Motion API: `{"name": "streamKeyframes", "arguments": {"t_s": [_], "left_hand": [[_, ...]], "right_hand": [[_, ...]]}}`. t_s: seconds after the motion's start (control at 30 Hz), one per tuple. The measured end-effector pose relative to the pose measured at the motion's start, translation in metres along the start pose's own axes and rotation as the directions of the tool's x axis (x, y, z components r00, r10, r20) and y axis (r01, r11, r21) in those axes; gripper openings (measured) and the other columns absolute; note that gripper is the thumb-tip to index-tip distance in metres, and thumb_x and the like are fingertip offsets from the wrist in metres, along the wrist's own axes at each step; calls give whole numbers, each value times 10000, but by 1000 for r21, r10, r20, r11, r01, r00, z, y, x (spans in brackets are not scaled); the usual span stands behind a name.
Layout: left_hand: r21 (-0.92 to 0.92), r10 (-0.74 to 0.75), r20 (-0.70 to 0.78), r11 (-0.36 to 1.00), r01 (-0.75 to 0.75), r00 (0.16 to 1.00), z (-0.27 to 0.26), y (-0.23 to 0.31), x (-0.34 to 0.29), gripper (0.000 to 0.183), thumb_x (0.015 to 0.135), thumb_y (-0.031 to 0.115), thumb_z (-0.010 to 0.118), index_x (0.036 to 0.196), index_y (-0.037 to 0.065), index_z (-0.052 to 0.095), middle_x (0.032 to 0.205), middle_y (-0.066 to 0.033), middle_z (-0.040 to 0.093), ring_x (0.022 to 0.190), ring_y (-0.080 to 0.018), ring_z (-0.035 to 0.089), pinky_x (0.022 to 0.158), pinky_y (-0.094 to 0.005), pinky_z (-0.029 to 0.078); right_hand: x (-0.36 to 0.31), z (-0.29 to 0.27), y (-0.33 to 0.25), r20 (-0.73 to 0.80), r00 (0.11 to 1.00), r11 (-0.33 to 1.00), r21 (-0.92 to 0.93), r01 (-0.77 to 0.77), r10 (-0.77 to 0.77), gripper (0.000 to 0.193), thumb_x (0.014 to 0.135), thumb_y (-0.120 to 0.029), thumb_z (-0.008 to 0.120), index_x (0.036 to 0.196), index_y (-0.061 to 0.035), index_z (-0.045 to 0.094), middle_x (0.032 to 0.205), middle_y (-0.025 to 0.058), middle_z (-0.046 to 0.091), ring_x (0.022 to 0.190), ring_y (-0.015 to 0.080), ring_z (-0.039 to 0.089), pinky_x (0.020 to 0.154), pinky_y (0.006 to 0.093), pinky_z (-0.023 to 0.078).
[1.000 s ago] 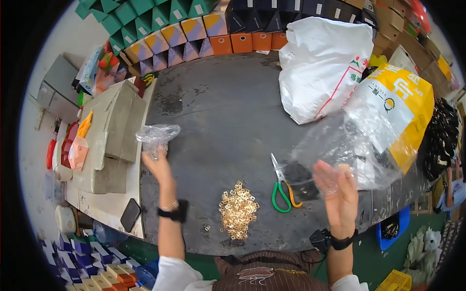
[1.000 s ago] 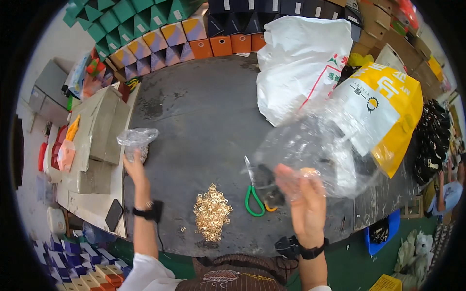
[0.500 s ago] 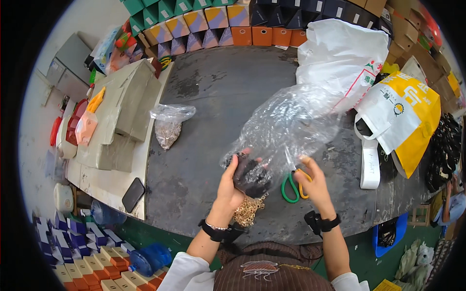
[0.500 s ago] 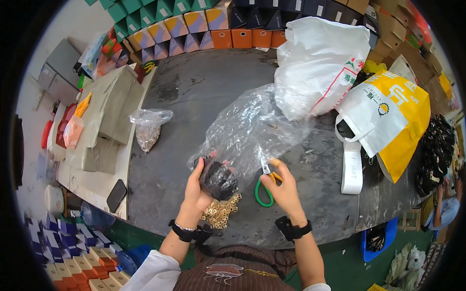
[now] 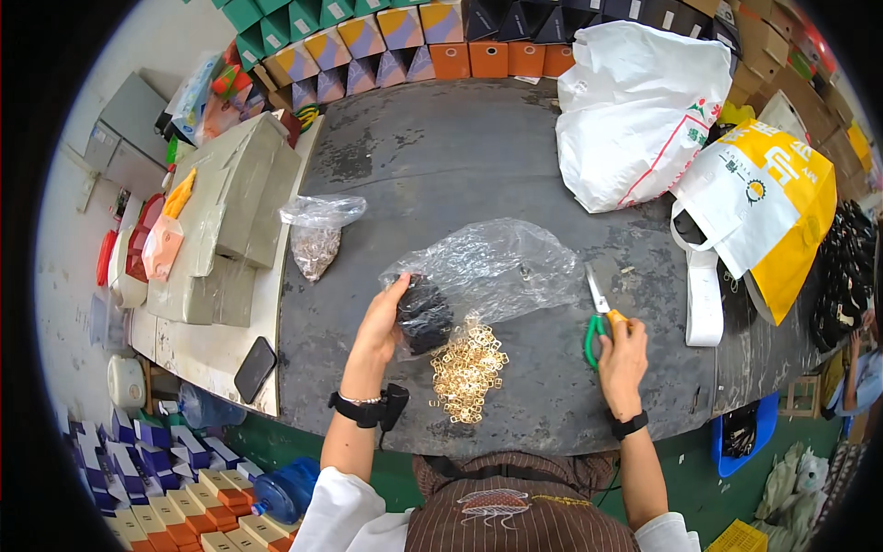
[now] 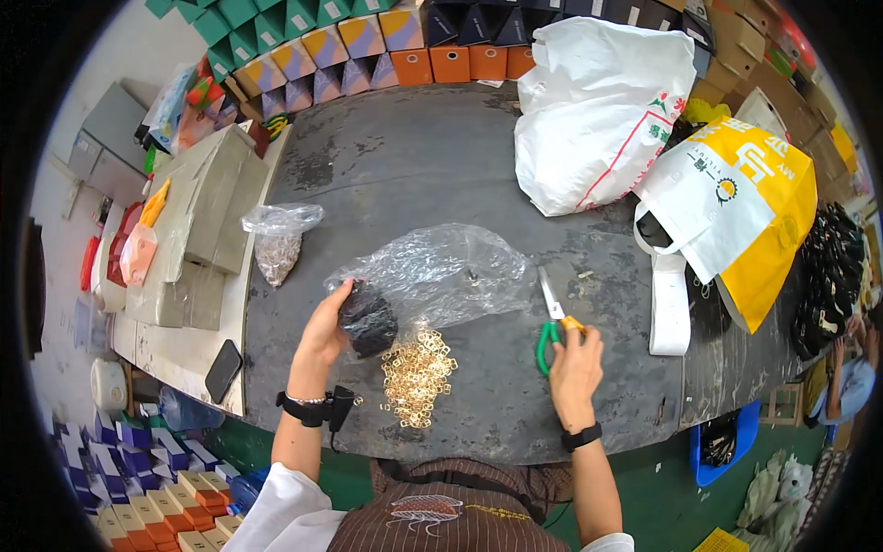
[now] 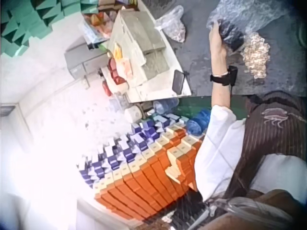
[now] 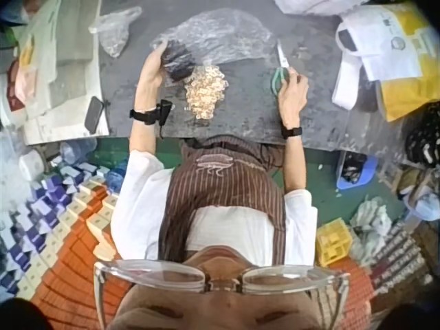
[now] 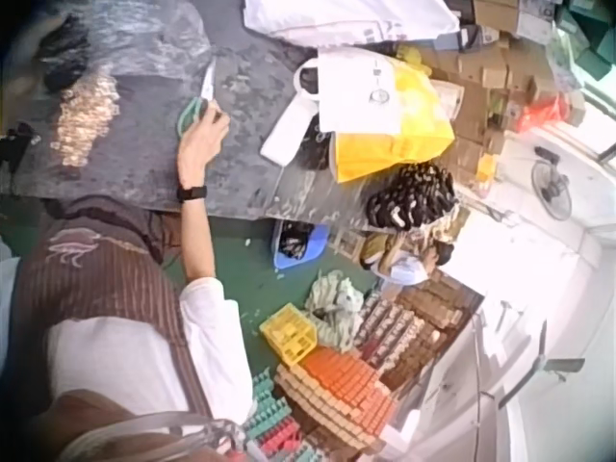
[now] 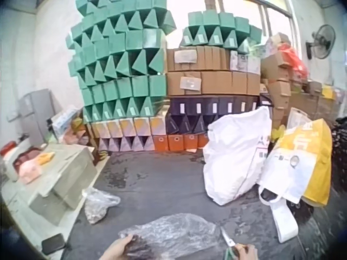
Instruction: Assembling metal eyelets and fabric loops for shoe manufacturing.
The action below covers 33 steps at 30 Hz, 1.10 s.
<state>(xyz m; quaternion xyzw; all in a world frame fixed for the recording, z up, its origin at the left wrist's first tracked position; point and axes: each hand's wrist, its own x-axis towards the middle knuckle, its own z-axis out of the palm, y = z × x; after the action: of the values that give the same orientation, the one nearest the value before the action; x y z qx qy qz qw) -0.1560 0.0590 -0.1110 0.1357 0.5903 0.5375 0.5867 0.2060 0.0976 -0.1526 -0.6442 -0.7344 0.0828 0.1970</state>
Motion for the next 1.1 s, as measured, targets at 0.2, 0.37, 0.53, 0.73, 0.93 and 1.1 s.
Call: {"name": "streamKeyframes", "arguments": {"t_s": [0.2,0.37,0.53,0.73,0.93,1.1], "left_hand": [[365,56,-68,930,-27,996,4,33,-8,499,957,415,441,1273,29,451,1161,-126,591,987,-270,610,734,-400,531],[507,176,47,844,-175,983,15,60,-22,455,984,385,369,1240,31,495,1003,-146,651,768,-260,679,593,-365,564],[729,394,-3,630,-268,919,39,83,-40,409,990,332,388,1100,-13,578,732,-98,638,557,-182,645,467,-281,495],[826,614,62,411,-386,787,62,106,-51,333,947,270,511,888,-21,661,487,-19,487,427,-83,459,417,-267,338],[798,672,165,339,-499,721,73,115,-55,238,906,200,592,845,-15,673,510,74,351,483,-29,277,434,-261,208],[700,715,175,393,-597,676,75,133,-53,238,912,197,594,852,-18,678,545,102,383,489,-7,277,435,-238,194]], "right_hand": [[1,-19,35,-16,995,994,-46,-99,98,363,772,-66,662,1110,-36,532,1159,153,479,999,341,525,789,412,472],[-1,-18,33,-8,996,993,-77,-94,93,383,762,-56,668,1114,-17,521,1167,166,469,1003,354,525,785,418,483],[-2,-21,34,-2,998,996,-65,-67,67,391,760,-50,667,1117,-5,513,1173,176,459,1009,359,521,780,424,489],[-3,-22,37,5,998,997,-48,-64,64,397,760,-45,663,1122,1,507,1181,180,457,1016,363,516,778,425,492],[-4,-21,38,9,998,996,-54,-64,65,409,754,-38,662,1129,0,505,1203,182,455,1020,359,513,777,418,498],[-6,-20,39,-27,998,997,-43,-64,63,422,728,-28,679,1119,-9,521,1191,161,468,1021,343,519,790,407,489]]}}
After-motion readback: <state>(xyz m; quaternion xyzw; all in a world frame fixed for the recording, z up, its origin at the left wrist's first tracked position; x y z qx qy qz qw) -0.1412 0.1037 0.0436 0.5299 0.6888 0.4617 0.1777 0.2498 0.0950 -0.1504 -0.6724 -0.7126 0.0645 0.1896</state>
